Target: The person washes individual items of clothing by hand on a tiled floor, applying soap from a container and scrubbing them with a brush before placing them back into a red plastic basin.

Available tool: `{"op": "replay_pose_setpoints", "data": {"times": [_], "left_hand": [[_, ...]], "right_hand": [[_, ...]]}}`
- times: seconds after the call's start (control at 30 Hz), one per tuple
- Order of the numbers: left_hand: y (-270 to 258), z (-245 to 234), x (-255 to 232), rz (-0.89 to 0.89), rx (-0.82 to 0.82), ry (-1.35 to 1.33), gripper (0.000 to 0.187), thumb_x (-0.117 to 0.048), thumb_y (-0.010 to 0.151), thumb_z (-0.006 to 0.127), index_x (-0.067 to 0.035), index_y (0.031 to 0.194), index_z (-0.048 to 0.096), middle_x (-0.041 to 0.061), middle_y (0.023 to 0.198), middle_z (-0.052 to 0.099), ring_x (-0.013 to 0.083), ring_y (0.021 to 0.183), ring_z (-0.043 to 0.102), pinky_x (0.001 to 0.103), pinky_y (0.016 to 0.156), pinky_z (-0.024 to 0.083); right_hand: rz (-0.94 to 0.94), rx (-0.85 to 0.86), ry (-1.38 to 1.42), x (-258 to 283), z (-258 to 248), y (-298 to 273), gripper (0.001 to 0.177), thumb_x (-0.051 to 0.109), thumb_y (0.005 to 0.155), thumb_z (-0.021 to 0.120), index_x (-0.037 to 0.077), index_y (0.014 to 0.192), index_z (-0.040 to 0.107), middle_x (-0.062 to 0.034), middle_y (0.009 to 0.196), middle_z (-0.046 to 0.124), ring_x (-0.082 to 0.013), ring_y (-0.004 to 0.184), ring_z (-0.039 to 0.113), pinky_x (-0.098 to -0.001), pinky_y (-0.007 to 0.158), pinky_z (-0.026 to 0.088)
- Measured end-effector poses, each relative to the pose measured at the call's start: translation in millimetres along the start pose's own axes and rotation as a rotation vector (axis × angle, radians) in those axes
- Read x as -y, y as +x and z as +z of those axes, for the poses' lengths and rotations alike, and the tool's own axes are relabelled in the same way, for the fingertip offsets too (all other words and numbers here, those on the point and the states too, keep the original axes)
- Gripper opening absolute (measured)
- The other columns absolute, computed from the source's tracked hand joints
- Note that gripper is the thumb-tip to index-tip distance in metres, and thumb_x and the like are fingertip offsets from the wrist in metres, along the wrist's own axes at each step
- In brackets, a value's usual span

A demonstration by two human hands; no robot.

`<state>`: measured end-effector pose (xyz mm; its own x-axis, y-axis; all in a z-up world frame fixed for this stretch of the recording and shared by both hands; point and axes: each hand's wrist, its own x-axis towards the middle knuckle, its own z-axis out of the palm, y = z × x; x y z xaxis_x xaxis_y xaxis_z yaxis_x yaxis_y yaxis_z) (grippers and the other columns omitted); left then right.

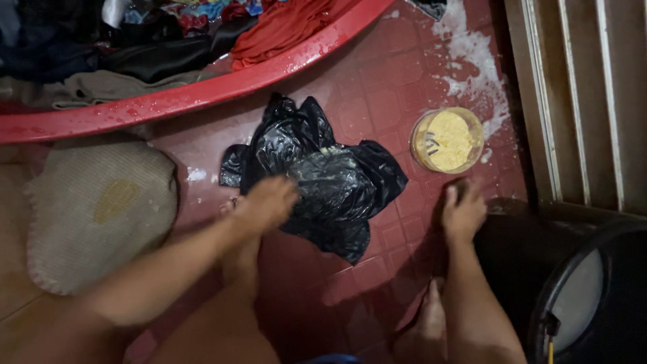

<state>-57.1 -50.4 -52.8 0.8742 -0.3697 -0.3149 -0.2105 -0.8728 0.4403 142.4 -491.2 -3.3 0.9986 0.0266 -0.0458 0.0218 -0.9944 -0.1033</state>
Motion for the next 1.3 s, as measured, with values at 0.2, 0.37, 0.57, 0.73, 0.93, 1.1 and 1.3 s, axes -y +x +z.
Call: {"op": "replay_pose_setpoints", "data": {"times": [0.2,0.37,0.57,0.73,0.93,1.1,1.3], "left_hand": [[-29,6,-49,0.102,-0.224,-0.029,0.060,-0.032,0.081,0.070,-0.002,0.132,0.060,0.018,0.131,0.058,0.0346,0.121,0.053,0.048,0.100,0.042],[-50,12,-49,0.021,-0.281,0.018,0.060,-0.040,0.088,0.065,-0.005,0.137,0.058,0.019,0.136,0.056,0.0393,0.128,0.049,0.055,0.111,0.036],[-66,-10,-40,-0.092,-0.017,-0.085,0.066,-0.045,0.086,0.062,-0.017,0.146,0.054,0.013,0.155,0.048,0.0358,0.136,0.042,0.062,0.110,0.029],[-79,-35,-50,-0.168,-0.114,-0.106,0.073,-0.054,0.082,0.062,-0.021,0.147,0.050,0.014,0.149,0.051,0.0393,0.135,0.043,0.063,0.109,0.027],[-85,-63,-58,-0.224,-0.140,-0.084,0.072,-0.055,0.081,0.064,-0.028,0.146,0.053,0.012,0.143,0.056,0.0385,0.129,0.046,0.067,0.109,0.028],[-91,-78,-58,-0.383,0.151,-0.087,0.068,-0.056,0.080,0.066,-0.027,0.141,0.054,0.014,0.146,0.050,0.0515,0.138,0.035,0.075,0.106,0.025],[-80,-70,-45,-0.158,-0.061,-0.218,0.068,-0.048,0.081,0.067,-0.012,0.139,0.060,0.017,0.124,0.063,0.0391,0.122,0.051,0.056,0.110,0.035]], "right_hand": [[-0.178,-0.209,0.157,63,6,-48,0.073,0.026,0.106,0.065,-0.012,0.159,0.032,-0.0334,0.124,0.051,-0.0477,0.110,0.050,-0.0537,0.099,0.041],[-0.533,0.412,0.793,221,12,-108,0.028,0.008,0.091,0.067,0.002,0.118,0.066,-0.0179,0.119,0.066,-0.0368,0.113,0.063,-0.0454,0.103,0.048],[-1.103,0.142,0.389,269,-2,-28,0.028,0.008,0.090,0.067,0.007,0.118,0.073,-0.0188,0.119,0.072,-0.0347,0.103,0.066,-0.0443,0.093,0.051],[-1.184,0.049,0.420,281,-1,-45,0.032,0.009,0.085,0.063,0.009,0.116,0.072,-0.0193,0.123,0.070,-0.0380,0.108,0.066,-0.0481,0.096,0.050],[-0.872,-0.140,0.293,271,35,-34,0.034,0.009,0.087,0.064,0.010,0.119,0.077,-0.0267,0.115,0.066,-0.0438,0.088,0.059,-0.0472,0.080,0.048],[-0.944,0.055,0.327,283,65,-25,0.015,0.008,0.087,0.066,0.012,0.101,0.072,-0.0122,0.104,0.068,-0.0321,0.085,0.064,-0.0452,0.077,0.052],[-1.064,0.178,0.363,271,51,-37,0.033,0.007,0.089,0.066,0.012,0.122,0.072,-0.0126,0.117,0.068,-0.0292,0.092,0.064,-0.0415,0.082,0.054]]}}
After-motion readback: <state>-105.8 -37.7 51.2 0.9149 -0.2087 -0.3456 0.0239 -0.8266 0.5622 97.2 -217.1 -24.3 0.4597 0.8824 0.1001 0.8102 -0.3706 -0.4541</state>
